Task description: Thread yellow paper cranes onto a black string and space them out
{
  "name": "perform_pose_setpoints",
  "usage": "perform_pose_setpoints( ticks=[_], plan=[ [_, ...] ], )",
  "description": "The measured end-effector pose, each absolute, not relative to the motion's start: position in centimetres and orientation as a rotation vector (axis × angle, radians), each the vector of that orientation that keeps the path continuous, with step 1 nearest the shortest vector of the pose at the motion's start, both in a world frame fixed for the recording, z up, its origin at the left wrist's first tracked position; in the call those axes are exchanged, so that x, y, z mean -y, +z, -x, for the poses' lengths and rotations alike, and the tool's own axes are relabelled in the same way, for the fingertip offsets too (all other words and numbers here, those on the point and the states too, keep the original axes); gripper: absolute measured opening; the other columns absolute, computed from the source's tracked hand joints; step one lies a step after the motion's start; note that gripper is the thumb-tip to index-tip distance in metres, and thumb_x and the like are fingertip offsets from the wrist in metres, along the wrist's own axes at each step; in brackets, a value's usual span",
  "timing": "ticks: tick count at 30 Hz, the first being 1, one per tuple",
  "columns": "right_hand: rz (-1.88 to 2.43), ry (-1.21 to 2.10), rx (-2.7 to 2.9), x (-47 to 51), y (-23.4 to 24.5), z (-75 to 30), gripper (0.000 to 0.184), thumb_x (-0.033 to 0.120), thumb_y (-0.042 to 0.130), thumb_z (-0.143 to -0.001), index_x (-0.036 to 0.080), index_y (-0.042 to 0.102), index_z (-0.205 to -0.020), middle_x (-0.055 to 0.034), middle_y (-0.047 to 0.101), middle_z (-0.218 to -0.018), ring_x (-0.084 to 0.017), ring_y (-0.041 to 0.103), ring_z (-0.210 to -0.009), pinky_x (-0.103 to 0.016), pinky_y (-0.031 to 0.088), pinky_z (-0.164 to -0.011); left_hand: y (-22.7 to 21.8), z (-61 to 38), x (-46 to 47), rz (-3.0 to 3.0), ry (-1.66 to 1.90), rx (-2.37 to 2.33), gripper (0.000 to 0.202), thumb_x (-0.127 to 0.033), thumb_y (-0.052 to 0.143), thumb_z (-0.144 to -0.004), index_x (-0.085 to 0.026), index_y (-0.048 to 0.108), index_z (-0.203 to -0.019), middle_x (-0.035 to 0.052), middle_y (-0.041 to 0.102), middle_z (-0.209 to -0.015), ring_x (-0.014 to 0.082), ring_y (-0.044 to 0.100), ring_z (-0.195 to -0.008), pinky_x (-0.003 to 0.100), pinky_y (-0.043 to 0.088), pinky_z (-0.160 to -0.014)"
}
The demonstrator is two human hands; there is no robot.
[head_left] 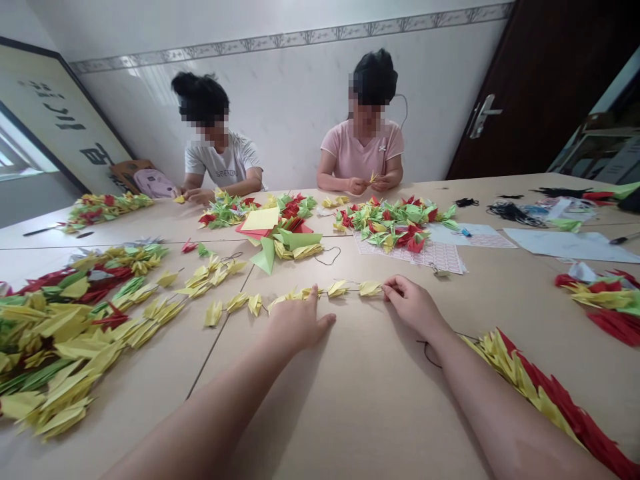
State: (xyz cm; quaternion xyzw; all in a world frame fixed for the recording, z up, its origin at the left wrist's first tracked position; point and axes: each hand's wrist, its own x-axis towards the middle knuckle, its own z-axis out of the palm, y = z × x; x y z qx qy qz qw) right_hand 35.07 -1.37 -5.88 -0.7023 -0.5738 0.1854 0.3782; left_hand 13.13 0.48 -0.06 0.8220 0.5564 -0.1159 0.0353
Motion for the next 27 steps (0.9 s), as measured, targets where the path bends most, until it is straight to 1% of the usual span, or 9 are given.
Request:
perform_pose_setpoints(
  ticks=[4, 9, 14, 16, 18, 20, 21, 24, 27],
  plan=[
    [1.792, 0.466, 1.482, 1.4, -5.9, -35.0, 0.016, 0.035, 0.042, -0.077, 0.023, 0.052, -0.073, 0.0001, 0.064, -0.067, -0.016, 0.057, -0.062, -0.026, 0.038, -0.057, -0.3, -12.7, -0.5, -2.470, -0.234, -1.809, 0.075, -0.056, 0.025, -0.081, -0.011, 0.012, -0.139, 0.0164, 0.065, -0.093, 0.0295, 0.060, -0.085, 0.037, 0.043, -0.067],
    [1.816, 0.474, 1.471, 1.3, -6.1, -35.1, 0.016, 0.035, 0.042, -0.077, 0.023, 0.052, -0.074, 0.0001, 0.064, -0.068, -0.016, 0.057, -0.064, -0.026, 0.039, -0.059, -0.3, -13.0, -2.1, -2.350, -0.330, -1.801, 0.082, -0.064, 0.027, -0.075, -0.010, 0.023, -0.136, 0.0171, 0.064, -0.099, 0.0324, 0.058, -0.092, 0.038, 0.043, -0.070],
    [1.811, 0.477, 1.487, 1.2, -6.3, -35.3, 0.017, 0.036, 0.042, -0.077, 0.022, 0.052, -0.075, -0.0002, 0.063, -0.067, -0.017, 0.058, -0.064, -0.027, 0.040, -0.060, 0.1, -13.2, -2.9, -2.325, -0.402, -1.757, 0.090, -0.069, 0.027, -0.071, -0.006, 0.024, -0.135, 0.0162, 0.067, -0.081, 0.0313, 0.060, -0.085, 0.036, 0.043, -0.066],
    [1.813, 0.479, 1.489, 1.2, -6.2, -35.3, 0.017, 0.036, 0.042, -0.077, 0.022, 0.052, -0.075, 0.0003, 0.063, -0.067, -0.017, 0.058, -0.065, -0.027, 0.040, -0.060, 0.3, -13.2, -2.1, -2.367, -0.348, -1.746, 0.090, -0.068, 0.029, -0.072, -0.007, 0.019, -0.137, 0.0134, 0.067, -0.074, 0.0301, 0.061, -0.079, 0.034, 0.043, -0.063],
    [1.825, 0.487, 1.489, 1.3, -6.1, -35.2, 0.017, 0.035, 0.042, -0.077, 0.022, 0.052, -0.075, 0.0006, 0.063, -0.067, -0.016, 0.058, -0.065, -0.027, 0.040, -0.061, 0.4, -13.5, -0.8, -2.444, -0.183, -1.786, 0.089, -0.064, 0.031, -0.074, -0.009, 0.006, -0.139, 0.0108, 0.067, -0.072, 0.0280, 0.061, -0.072, 0.032, 0.042, -0.059],
    [1.834, 0.491, 1.487, 1.3, -6.1, -35.2, 0.017, 0.036, 0.042, -0.077, 0.022, 0.053, -0.076, 0.0005, 0.063, -0.067, -0.016, 0.058, -0.065, -0.026, 0.040, -0.060, 0.3, -14.2, 0.3, -2.521, -0.017, -1.787, 0.083, -0.061, 0.026, -0.079, -0.009, 0.000, -0.139, 0.0092, 0.066, -0.069, 0.0258, 0.061, -0.066, 0.031, 0.041, -0.057],
    [1.833, 0.490, 1.484, 1.3, -6.2, -35.2, 0.018, 0.036, 0.042, -0.077, 0.022, 0.053, -0.076, 0.0003, 0.063, -0.068, -0.016, 0.058, -0.066, -0.026, 0.040, -0.061, 0.2, -14.6, 0.7, -2.561, -0.002, -1.718, 0.082, -0.062, 0.025, -0.079, -0.010, 0.002, -0.139, 0.0097, 0.066, -0.070, 0.0257, 0.061, -0.066, 0.031, 0.041, -0.056],
    [1.817, 0.493, 1.469, 1.3, -6.3, -35.3, 0.017, 0.035, 0.043, -0.077, 0.022, 0.053, -0.078, -0.0003, 0.063, -0.069, -0.016, 0.058, -0.068, -0.026, 0.040, -0.063, -0.2, -15.8, 1.1, -2.585, -0.181, -1.574, 0.077, -0.060, 0.027, -0.080, -0.007, 0.027, -0.135, 0.0163, 0.066, -0.082, 0.0281, 0.061, -0.076, 0.033, 0.042, -0.060],
    [1.815, 0.515, 1.464, 1.3, -6.2, -35.3, 0.016, 0.035, 0.042, -0.077, 0.022, 0.052, -0.078, -0.0003, 0.063, -0.069, -0.016, 0.058, -0.069, -0.026, 0.041, -0.063, -0.4, -16.2, 0.9, -2.550, -0.256, -1.604, 0.072, -0.056, 0.030, -0.081, -0.004, 0.035, -0.131, 0.0190, 0.065, -0.088, 0.0295, 0.060, -0.081, 0.034, 0.043, -0.063]
  ],
)
